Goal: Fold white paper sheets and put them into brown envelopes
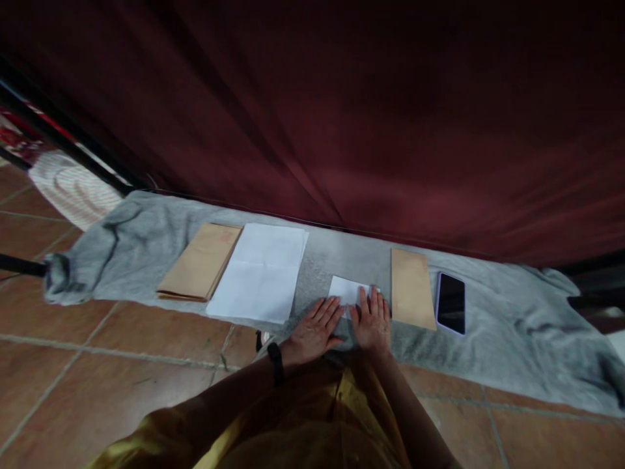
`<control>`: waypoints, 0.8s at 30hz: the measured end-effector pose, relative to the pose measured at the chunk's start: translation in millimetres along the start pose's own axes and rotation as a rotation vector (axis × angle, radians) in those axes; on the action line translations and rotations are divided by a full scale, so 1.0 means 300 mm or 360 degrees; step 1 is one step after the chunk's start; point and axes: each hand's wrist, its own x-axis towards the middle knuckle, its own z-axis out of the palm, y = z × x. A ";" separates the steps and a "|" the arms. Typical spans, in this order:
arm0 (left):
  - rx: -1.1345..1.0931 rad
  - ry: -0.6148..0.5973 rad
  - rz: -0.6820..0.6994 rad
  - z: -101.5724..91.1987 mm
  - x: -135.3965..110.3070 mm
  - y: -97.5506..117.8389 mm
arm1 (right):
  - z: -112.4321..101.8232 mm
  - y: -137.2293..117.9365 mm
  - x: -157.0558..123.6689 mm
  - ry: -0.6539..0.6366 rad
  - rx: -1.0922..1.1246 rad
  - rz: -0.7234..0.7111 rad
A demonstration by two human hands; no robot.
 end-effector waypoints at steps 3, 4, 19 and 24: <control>-0.0022 -0.0024 -0.0013 -0.002 -0.023 -0.004 | 0.003 0.006 -0.003 0.0011 0.0018 -0.0016; -0.0025 -0.0028 -0.0026 -0.002 -0.031 -0.006 | 0.003 0.007 -0.004 0.0013 0.0022 -0.0020; -0.0147 0.0116 -0.0025 -0.019 -0.082 -0.064 | 0.016 0.003 -0.006 0.0083 0.0023 -0.0014; -0.0182 0.0237 -0.0230 -0.029 0.019 -0.058 | 0.019 -0.003 0.002 0.0151 0.0020 -0.0023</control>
